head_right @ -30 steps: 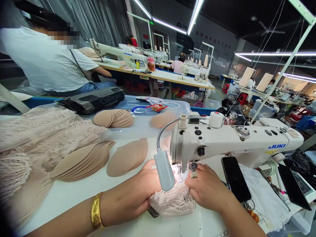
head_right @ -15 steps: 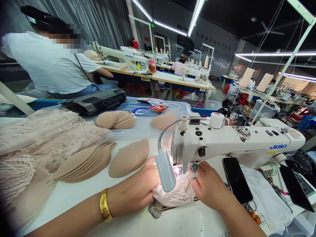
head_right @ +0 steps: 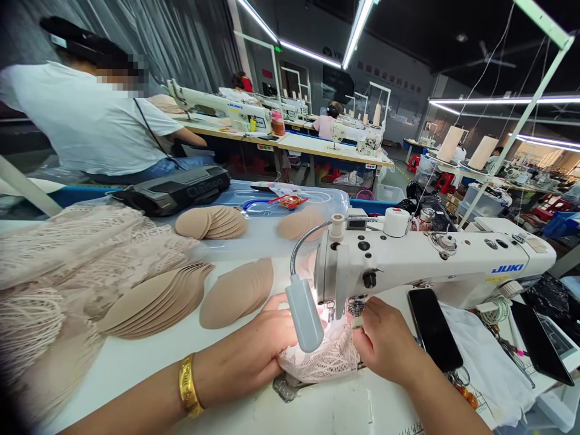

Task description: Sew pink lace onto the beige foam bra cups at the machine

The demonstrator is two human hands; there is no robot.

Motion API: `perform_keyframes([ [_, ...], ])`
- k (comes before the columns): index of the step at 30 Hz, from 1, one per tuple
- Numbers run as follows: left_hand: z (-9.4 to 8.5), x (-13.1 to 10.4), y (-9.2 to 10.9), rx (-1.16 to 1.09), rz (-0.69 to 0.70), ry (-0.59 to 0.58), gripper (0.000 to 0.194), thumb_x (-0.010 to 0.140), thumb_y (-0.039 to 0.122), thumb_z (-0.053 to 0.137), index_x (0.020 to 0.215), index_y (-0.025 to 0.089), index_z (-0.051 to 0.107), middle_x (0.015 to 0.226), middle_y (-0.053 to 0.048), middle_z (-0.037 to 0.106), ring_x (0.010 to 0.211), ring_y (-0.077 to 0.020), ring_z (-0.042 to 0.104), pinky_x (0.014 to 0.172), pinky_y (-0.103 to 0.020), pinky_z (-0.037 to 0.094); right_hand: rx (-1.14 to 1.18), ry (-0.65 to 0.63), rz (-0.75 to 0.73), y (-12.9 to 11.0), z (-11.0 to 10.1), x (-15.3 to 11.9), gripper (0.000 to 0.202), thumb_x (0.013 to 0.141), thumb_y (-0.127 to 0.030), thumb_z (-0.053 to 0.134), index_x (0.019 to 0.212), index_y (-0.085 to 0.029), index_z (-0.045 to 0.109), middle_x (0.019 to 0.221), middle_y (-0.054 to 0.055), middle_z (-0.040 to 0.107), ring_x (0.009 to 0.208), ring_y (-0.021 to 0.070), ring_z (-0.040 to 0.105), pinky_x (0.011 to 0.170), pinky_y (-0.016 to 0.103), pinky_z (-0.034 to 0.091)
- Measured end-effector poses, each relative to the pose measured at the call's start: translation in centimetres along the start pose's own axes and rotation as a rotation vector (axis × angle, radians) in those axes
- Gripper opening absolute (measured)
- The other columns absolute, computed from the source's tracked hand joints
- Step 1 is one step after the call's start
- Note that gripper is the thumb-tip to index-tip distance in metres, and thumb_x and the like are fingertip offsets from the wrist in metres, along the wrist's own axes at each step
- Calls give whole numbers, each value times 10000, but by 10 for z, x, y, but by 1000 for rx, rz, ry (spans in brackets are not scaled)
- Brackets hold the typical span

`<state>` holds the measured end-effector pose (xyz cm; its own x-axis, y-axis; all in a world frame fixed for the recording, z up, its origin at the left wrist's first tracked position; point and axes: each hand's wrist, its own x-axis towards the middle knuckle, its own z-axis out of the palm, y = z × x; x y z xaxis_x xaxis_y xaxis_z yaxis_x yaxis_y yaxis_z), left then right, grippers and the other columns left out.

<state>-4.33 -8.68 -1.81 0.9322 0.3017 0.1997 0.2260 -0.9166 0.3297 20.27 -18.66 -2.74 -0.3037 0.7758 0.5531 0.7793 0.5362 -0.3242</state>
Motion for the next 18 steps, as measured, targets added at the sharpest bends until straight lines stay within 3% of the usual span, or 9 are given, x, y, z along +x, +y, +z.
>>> perform_keyframes([
  [3, 0, -5, -2, -68, -40, -21, 367, 769, 12, 551, 984, 280, 679, 1095, 34, 746, 1041, -238, 673, 1073, -492, 302, -26, -13, -60, -4, 0, -2, 207, 987, -126, 497, 1098, -217, 646, 930, 78, 719, 904, 261, 662, 814, 381, 551],
  [7, 3, -5, 8, 138, -232, -16, 130, 871, 242, 653, 985, 250, 715, 1099, -79, 734, 1056, -342, 633, 1033, -616, 315, -39, -189, -111, -15, 10, -2, 337, 1008, -366, 644, 1311, -233, 581, 1224, 92, 715, 1090, 278, 625, 930, 398, 495],
  [8, 4, -4, 14, 188, -275, -37, 127, 882, 281, 656, 978, 231, 722, 1060, -103, 730, 1020, -351, 629, 994, -612, 350, -75, -233, -110, -16, 14, -2, 333, 1002, -352, 659, 1301, -227, 580, 1210, 88, 716, 1085, 273, 620, 915, 384, 484],
  [10, 5, 1, 26, 240, -333, -101, 167, 900, 305, 634, 983, 194, 727, 1011, -134, 714, 973, -357, 622, 928, -589, 400, -198, -303, -99, -15, 23, -2, 192, 988, -184, 618, 1177, -212, 622, 1069, 67, 719, 963, 246, 614, 846, 354, 458],
  [12, 5, 4, 36, 225, -369, -155, 200, 907, 330, 625, 995, 177, 720, 1034, -146, 700, 990, -366, 612, 918, -585, 415, -313, -335, -94, -11, 28, -3, 223, 919, -33, 548, 1019, -209, 644, 956, 50, 693, 831, 223, 566, 797, 344, 426],
  [15, 3, -3, 39, 119, -374, -183, 258, 844, 403, 697, 1001, 198, 692, 1058, -120, 672, 989, -352, 587, 913, -564, 427, -351, -325, -58, -4, 25, -5, 225, 885, -16, 548, 912, -216, 646, 926, 45, 666, 825, 223, 523, 793, 342, 398],
  [18, 0, -20, 31, -15, -274, -187, 405, 744, 392, 768, 1103, 239, 658, 1155, -94, 644, 1056, -345, 556, 938, -514, 433, -309, -311, 27, -1, 11, -4, 191, 909, -51, 580, 910, -218, 673, 906, 52, 651, 896, 242, 517, 799, 337, 398],
])
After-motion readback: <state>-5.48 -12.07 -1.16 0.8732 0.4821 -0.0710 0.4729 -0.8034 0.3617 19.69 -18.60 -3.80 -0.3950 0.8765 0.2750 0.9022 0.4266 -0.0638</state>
